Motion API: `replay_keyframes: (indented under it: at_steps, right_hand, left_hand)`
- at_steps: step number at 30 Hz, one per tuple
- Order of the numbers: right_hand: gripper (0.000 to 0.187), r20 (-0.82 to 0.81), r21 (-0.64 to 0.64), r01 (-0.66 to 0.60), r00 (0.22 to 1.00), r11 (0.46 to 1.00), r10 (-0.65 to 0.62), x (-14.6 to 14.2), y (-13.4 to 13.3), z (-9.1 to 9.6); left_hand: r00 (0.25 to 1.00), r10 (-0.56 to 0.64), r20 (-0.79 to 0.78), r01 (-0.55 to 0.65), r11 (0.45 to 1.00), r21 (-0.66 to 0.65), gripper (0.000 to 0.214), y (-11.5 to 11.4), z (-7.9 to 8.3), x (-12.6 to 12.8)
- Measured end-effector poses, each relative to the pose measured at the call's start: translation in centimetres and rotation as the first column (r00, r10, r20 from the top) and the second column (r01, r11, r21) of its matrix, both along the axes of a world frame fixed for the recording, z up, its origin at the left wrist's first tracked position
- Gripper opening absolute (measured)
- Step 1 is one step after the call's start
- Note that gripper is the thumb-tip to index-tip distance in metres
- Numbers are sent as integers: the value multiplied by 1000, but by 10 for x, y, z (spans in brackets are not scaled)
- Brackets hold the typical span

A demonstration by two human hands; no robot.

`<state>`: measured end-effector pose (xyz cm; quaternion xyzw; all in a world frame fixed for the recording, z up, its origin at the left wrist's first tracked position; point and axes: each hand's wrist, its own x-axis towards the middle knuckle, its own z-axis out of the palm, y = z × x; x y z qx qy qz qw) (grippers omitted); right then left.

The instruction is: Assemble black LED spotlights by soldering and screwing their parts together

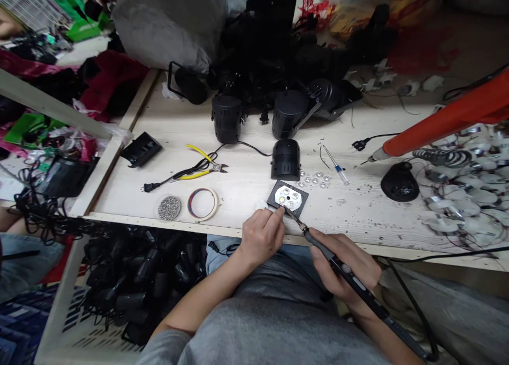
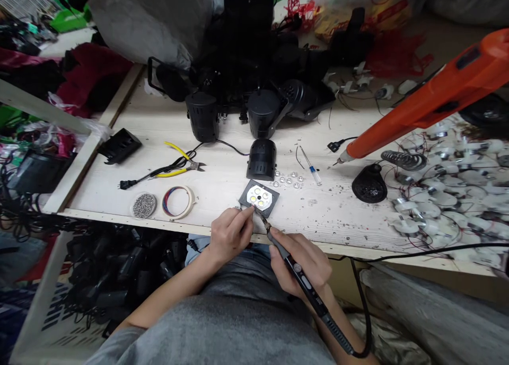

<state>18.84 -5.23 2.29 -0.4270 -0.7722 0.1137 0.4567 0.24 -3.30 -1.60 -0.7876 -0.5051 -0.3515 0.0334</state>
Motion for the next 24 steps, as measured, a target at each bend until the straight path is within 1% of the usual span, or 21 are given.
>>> replay_keyframes:
  at_steps: [3, 6, 10, 15, 20, 24]
  right_hand:
    - [37, 9, -5, -1, 1000, 1000, 1, -1, 0, -2]
    - [35, -16, 30, 10, 1000, 999, -9, -1, 1, -6]
    - [33, -25, 32, 6, 1000, 999, -5, 0, 0, -12]
    - [39, -29, 22, 12, 1000, 1000, -12, 0, -1, -15]
    - [37, -37, 24, 19, 999, 1000, -18, 1, -2, -12]
    - [36, -33, -31, 9, 999, 999, -10, 6, -4, -4]
  left_hand:
    - [1000, 2, -6, -2, 1000, 2, 28, 0, -1, 0]
    - [1000, 6, -16, -6, 1000, 4, 25, 1, -1, 1]
    - [1000, -4, -30, 5, 1000, 11, 21, 2, 1, 1]
    - [999, -15, -42, 16, 1000, 20, 19, 3, 4, 1]
    - [997, -3, -78, 3, 1000, 3, 19, 3, 5, 2]
    - [995, 9, -103, -10, 1000, -9, 19, 3, 6, 3]
